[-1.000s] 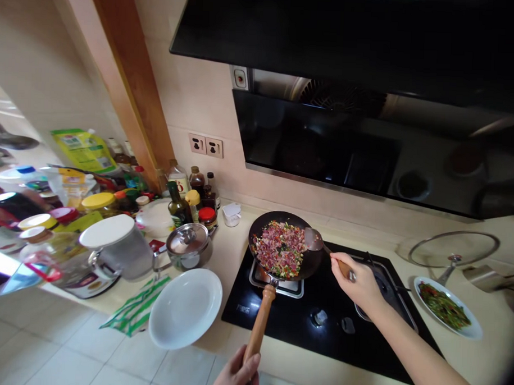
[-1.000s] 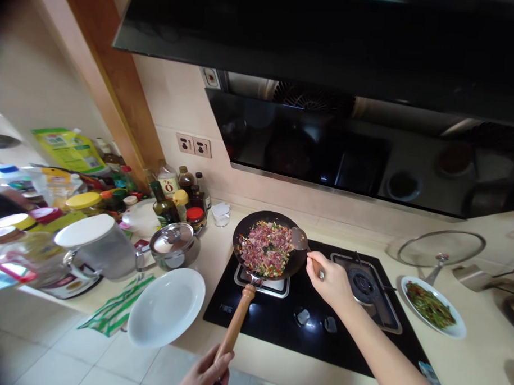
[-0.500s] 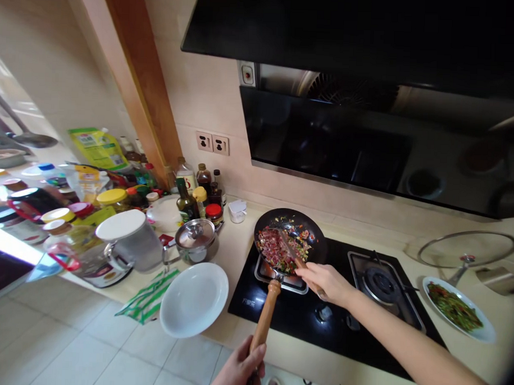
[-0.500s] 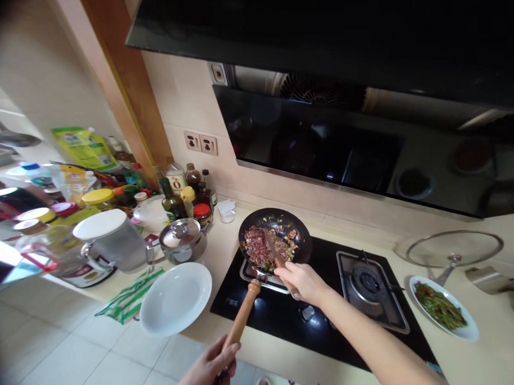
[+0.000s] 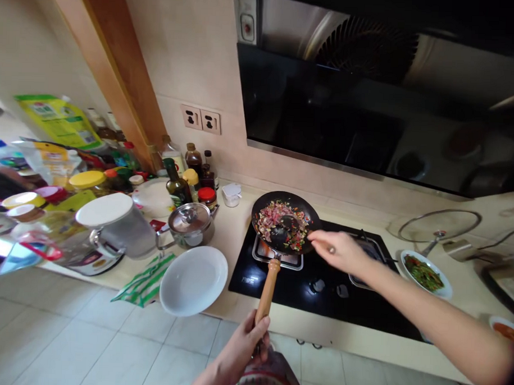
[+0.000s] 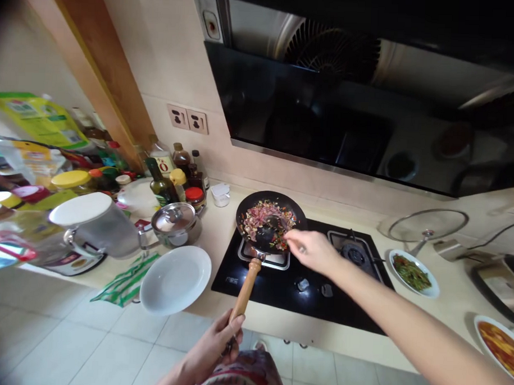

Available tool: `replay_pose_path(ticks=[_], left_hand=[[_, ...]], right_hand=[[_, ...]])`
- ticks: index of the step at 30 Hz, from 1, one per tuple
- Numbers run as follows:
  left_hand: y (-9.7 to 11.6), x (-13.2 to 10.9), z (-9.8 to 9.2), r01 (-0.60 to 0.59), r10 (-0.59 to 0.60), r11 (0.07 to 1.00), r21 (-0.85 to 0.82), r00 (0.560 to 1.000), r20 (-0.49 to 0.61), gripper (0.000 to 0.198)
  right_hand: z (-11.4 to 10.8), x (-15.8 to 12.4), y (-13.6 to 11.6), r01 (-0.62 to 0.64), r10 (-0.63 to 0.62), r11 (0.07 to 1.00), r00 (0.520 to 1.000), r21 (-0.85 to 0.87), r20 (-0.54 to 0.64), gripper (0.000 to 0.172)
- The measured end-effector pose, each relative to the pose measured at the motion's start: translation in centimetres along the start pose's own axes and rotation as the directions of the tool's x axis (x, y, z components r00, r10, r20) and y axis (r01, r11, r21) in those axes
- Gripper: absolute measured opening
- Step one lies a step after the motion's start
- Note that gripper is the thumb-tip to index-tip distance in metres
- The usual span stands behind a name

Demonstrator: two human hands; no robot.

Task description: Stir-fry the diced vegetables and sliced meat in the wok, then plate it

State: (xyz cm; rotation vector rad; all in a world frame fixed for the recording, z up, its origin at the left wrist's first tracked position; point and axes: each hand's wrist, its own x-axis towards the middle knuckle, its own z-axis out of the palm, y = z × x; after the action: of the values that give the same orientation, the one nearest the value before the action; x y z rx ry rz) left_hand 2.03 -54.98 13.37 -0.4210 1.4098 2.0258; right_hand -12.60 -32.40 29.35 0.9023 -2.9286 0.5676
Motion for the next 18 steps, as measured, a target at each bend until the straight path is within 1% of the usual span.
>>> replay_pose_path(ticks=[1, 2, 3, 4, 5, 6, 7, 8, 9, 11, 13, 14, 15, 16, 18], left_hand=[[0.0, -0.1, 0.0, 0.004, -0.004, 1.000, -0.014, 1.000, 0.005, 0.054], [0.0, -0.2, 0.0, 0.008, -0.008, 0.999, -0.031, 1.000, 0.007, 0.056], [0.0, -0.3, 0.0, 0.008, -0.008, 0.999, -0.050, 1.000, 0.007, 0.059], [0.0, -0.4, 0.0, 0.007, -0.007, 0.998, -0.068, 1.000, 0.006, 0.063], [-0.1, -0.4, 0.0, 0.005, -0.005, 0.997, -0.083, 1.000, 0.005, 0.066], [-0.1, -0.4, 0.0, 0.002, -0.002, 0.996, -0.092, 1.000, 0.002, 0.068], [-0.2, -0.4, 0.0, -0.005, 0.005, 0.995, -0.098, 1.000, -0.002, 0.067], [-0.3, -0.4, 0.0, -0.010, 0.010, 0.995, -0.102, 1.000, -0.004, 0.067], [-0.4, -0.3, 0.0, -0.015, 0.015, 0.994, -0.106, 1.000, -0.003, 0.066], [-0.5, -0.1, -0.2, -0.020, 0.020, 0.993, -0.115, 1.000, 0.004, 0.067], [-0.5, 0.1, -0.4, -0.009, 0.011, 0.995, -0.104, 1.000, 0.018, 0.070], [-0.6, 0.2, -0.5, -0.004, 0.006, 0.996, -0.089, 1.000, 0.025, 0.072], [-0.6, 0.4, -0.6, -0.005, 0.007, 0.997, -0.073, 0.999, 0.032, 0.072], [-0.6, 0.6, -0.7, -0.011, 0.014, 0.998, -0.061, 0.999, 0.042, 0.071], [-0.7, 0.8, -0.8, -0.040, 0.044, 0.997, -0.059, 0.997, 0.064, 0.069]], right_hand=[[-0.9, 0.9, 1.2, -0.118, 0.122, 0.991, 0.991, 0.058, -0.059, 0.022], [-1.8, 1.7, 2.3, -0.246, 0.259, 0.961, 0.961, 0.126, -0.100, 0.020], [-2.4, 2.5, 3.1, -0.368, 0.399, 0.905, 0.908, 0.211, -0.126, 0.018], [-2.7, 3.4, 3.6, -0.464, 0.522, 0.830, 0.841, 0.308, -0.140, 0.017], [-2.5, 4.1, 3.9, -0.521, 0.615, 0.752, 0.775, 0.404, -0.146, 0.017], [-1.9, 4.8, 3.9, -0.539, 0.675, 0.685, 0.723, 0.490, -0.148, 0.017], [-1.0, 5.3, 3.7, -0.530, 0.704, 0.640, 0.694, 0.556, -0.150, 0.019], [-0.1, 5.6, 3.5, -0.506, 0.708, 0.621, 0.689, 0.599, -0.152, 0.021], [0.7, 5.6, 3.2, -0.479, 0.694, 0.620, 0.705, 0.622, -0.149, 0.023], [1.4, 5.2, 3.0, -0.418, 0.612, 0.670, 0.779, 0.614, -0.138, 0.026], [0.6, 4.4, 3.9, -0.351, 0.495, 0.761, 0.858, 0.545, -0.140, 0.026], [0.0, 4.2, 4.7, -0.327, 0.451, 0.799, 0.881, 0.505, -0.143, 0.025], [-0.5, 4.1, 5.9, -0.315, 0.437, 0.811, 0.886, 0.492, -0.152, 0.025], [-0.7, 4.2, 7.1, -0.319, 0.456, 0.797, 0.875, 0.513, -0.164, 0.025], [0.0, 4.9, 9.5, -0.333, 0.540, 0.705, 0.825, 0.626, -0.169, 0.028]])
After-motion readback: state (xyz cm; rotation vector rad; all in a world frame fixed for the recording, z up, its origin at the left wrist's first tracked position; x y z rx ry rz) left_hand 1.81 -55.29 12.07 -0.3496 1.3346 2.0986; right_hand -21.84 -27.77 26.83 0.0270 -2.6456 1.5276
